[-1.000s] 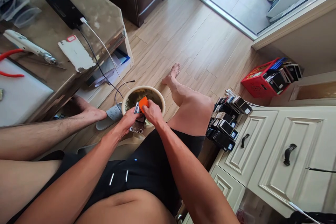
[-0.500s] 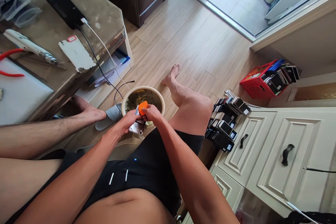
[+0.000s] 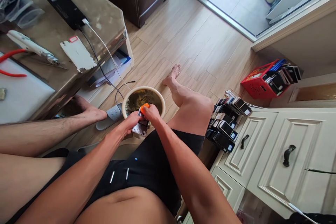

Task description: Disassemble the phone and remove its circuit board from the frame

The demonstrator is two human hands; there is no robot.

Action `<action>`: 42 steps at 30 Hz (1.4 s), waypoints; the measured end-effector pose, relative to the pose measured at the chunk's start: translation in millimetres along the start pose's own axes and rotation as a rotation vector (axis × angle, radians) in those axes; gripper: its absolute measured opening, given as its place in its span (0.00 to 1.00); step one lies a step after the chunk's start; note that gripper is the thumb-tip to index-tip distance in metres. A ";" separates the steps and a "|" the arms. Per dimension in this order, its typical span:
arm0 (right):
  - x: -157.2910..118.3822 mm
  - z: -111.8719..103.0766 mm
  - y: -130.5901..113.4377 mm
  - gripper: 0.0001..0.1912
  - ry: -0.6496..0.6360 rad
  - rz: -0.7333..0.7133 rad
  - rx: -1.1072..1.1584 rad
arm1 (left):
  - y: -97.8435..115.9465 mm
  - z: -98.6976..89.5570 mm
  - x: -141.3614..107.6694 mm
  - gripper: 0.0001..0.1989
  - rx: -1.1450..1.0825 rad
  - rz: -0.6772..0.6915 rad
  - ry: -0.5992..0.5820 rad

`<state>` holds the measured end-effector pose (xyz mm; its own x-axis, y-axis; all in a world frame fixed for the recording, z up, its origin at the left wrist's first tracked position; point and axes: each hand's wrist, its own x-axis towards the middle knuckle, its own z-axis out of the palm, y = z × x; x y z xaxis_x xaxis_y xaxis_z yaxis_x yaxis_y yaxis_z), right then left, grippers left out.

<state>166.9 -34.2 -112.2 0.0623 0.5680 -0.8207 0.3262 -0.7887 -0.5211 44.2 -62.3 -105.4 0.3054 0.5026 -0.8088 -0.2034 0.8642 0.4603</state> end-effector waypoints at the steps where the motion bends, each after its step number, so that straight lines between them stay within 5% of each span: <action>1: -1.3 -1.0 -0.7 0.15 -0.014 0.001 -0.004 | -0.2 -0.5 0.6 0.14 0.011 -0.011 -0.001; 23: -1.9 -15.4 -7.9 0.14 -0.065 -0.143 -0.147 | 8.6 -8.3 6.2 0.17 0.159 -0.205 -0.048; 42: -4.9 -13.0 -13.9 0.16 -0.147 0.193 0.113 | 7.5 -4.9 4.6 0.13 0.310 -0.068 -0.029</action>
<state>174.3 -23.0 -97.9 -0.0275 0.3708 -0.9283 0.2138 -0.9050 -0.3678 39.5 -53.6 -107.5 0.3363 0.4400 -0.8327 0.1104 0.8596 0.4988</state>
